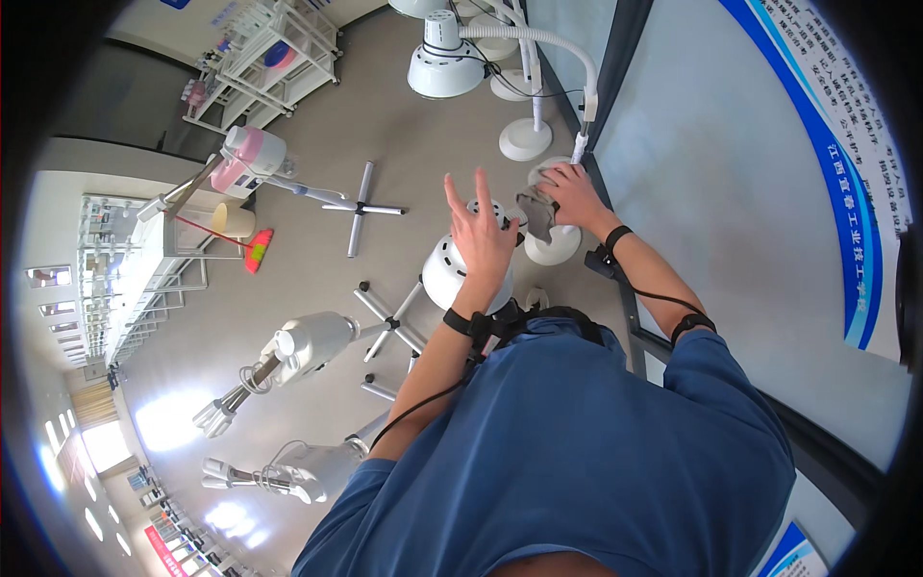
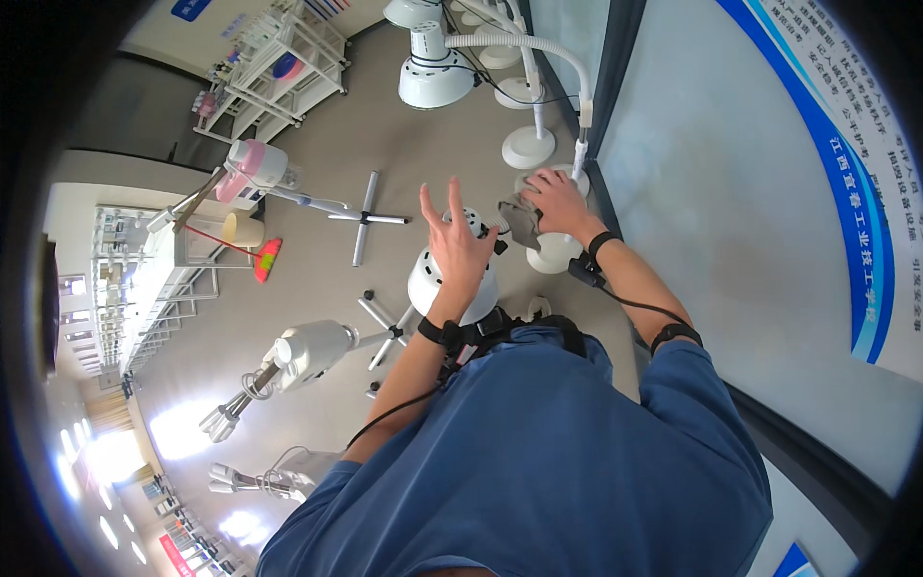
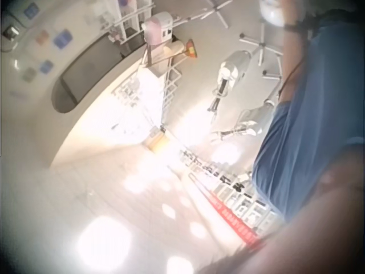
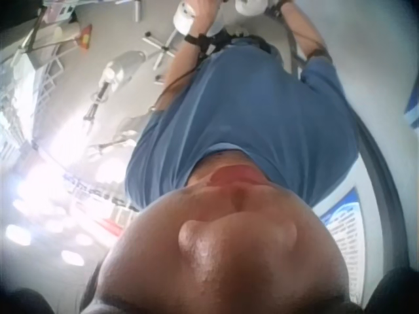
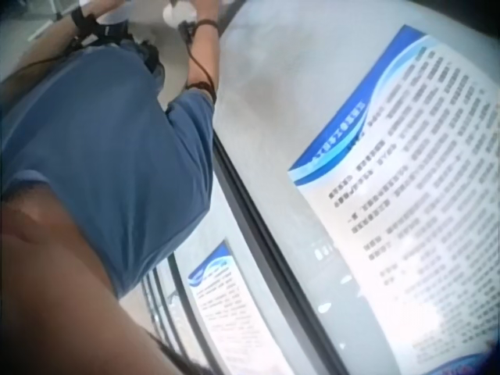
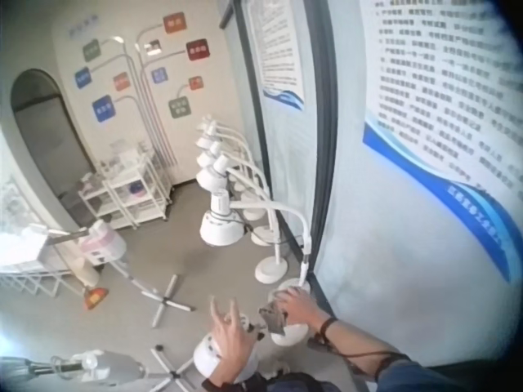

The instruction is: Cleaning and wiping down medical or laboratory lighting equipment with a cloth.

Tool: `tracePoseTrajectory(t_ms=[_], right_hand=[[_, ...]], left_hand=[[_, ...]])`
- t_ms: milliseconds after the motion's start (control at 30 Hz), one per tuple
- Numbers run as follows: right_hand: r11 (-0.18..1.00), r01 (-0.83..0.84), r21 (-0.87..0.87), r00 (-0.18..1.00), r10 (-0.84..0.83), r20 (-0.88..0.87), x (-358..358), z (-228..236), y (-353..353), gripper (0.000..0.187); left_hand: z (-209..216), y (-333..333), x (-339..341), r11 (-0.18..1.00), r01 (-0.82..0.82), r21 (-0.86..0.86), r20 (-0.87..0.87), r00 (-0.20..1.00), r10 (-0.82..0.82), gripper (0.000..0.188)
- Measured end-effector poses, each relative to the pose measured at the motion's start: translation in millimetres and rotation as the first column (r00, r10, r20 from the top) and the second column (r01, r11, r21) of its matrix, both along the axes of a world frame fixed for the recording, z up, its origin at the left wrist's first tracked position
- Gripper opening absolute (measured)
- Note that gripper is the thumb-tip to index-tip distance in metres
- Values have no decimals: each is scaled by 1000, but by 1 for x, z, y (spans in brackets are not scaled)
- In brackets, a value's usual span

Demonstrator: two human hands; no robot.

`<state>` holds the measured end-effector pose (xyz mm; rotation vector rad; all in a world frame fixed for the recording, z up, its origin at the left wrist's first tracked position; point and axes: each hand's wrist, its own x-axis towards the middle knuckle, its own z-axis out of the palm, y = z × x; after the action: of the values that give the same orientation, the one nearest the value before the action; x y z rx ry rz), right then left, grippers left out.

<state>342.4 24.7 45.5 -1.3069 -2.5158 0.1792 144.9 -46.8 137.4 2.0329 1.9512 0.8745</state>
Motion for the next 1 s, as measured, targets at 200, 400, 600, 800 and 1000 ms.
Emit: tracePoseTrajectory(t_ms=[200,400,600,800,1000], right_hand=[[920,-391,38,910,392,-134,-36,22,9,39],[931,-357,77,920,365,-143,-31,11,10,45],[973,-158,-167,967,118,-228,-7,-12,10,49],[992,111,-66,983,-120,-142,37,-55,18,47],[985,42,-165,943,-93,-319,21,-57,15,54]], left_hand=[[4,6,-1,1000,-24,-14,-20,1000,24,102],[2,10,-3,997,-8,-78,21,1000,9,99],[1,10,-1,996,-22,-81,22,999,24,94],[1,7,1,996,-27,-81,23,999,29,87],[-5,7,-3,998,-17,-57,-16,1000,16,83]])
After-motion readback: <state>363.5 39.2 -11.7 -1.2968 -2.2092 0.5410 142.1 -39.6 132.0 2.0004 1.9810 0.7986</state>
